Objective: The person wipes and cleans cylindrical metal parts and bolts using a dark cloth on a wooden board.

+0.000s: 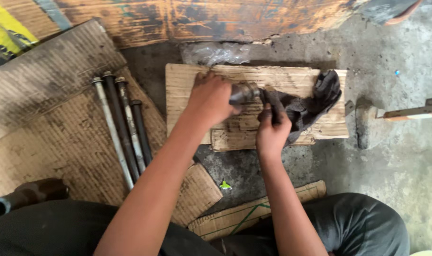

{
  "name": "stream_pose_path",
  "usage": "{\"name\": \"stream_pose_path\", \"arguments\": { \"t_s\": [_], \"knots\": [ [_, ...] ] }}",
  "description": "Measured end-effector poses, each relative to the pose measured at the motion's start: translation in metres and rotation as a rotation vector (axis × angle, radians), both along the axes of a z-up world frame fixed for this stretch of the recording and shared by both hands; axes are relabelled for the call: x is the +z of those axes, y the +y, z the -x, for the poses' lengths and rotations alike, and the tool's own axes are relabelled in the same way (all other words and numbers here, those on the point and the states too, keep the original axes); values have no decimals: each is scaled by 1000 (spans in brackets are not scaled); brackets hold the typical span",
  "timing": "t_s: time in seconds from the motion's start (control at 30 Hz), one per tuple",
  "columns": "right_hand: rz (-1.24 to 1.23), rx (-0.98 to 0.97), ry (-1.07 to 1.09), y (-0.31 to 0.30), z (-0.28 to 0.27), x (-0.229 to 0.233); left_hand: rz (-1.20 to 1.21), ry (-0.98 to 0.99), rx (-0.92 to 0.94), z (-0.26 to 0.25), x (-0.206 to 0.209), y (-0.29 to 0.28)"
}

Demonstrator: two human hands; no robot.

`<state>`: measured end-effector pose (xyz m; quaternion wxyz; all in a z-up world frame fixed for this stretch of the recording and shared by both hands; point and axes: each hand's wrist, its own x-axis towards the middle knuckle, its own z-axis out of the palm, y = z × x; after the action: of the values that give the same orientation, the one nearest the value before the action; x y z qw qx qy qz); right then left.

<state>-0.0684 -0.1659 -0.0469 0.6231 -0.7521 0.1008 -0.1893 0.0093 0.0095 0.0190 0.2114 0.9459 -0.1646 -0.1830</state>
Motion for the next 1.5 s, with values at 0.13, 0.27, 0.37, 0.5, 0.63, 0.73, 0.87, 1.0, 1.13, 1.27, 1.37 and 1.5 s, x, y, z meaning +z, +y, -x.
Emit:
{"name": "stream_pose_path", "arguments": {
  "t_s": [0.13,0.27,0.37,0.5,0.63,0.73,0.87,1.0,1.13,1.27,1.37,1.5],
  "knots": [
    [-3,55,58,7,-1,1,79,-447,69,-1,-19,-8],
    [300,136,70,22,0,14,176,-158,310,7,-17,-12],
    [407,153,43,23,-1,22,238,-278,456,12,-21,-18],
    [648,93,65,24,5,33,322,-553,308,10,-31,-9],
    [743,54,6,34,2,31,330,-529,196,11,-33,-10],
    [859,68,17,31,-9,31,328,-519,139,9,-33,-7],
    [825,82,109,34,16,27,329,-642,276,10,-41,-16],
    [722,27,53,39,6,26,297,-576,237,7,-41,-17],
    [697,20,145,35,3,12,314,-566,243,13,-44,-18],
    [670,26,39,30,0,14,320,-514,252,11,-34,-18],
    [625,42,67,28,-10,13,300,-560,188,14,-38,-14],
    [615,33,-36,37,15,2,276,-616,202,7,-42,-18]
  ]
}}
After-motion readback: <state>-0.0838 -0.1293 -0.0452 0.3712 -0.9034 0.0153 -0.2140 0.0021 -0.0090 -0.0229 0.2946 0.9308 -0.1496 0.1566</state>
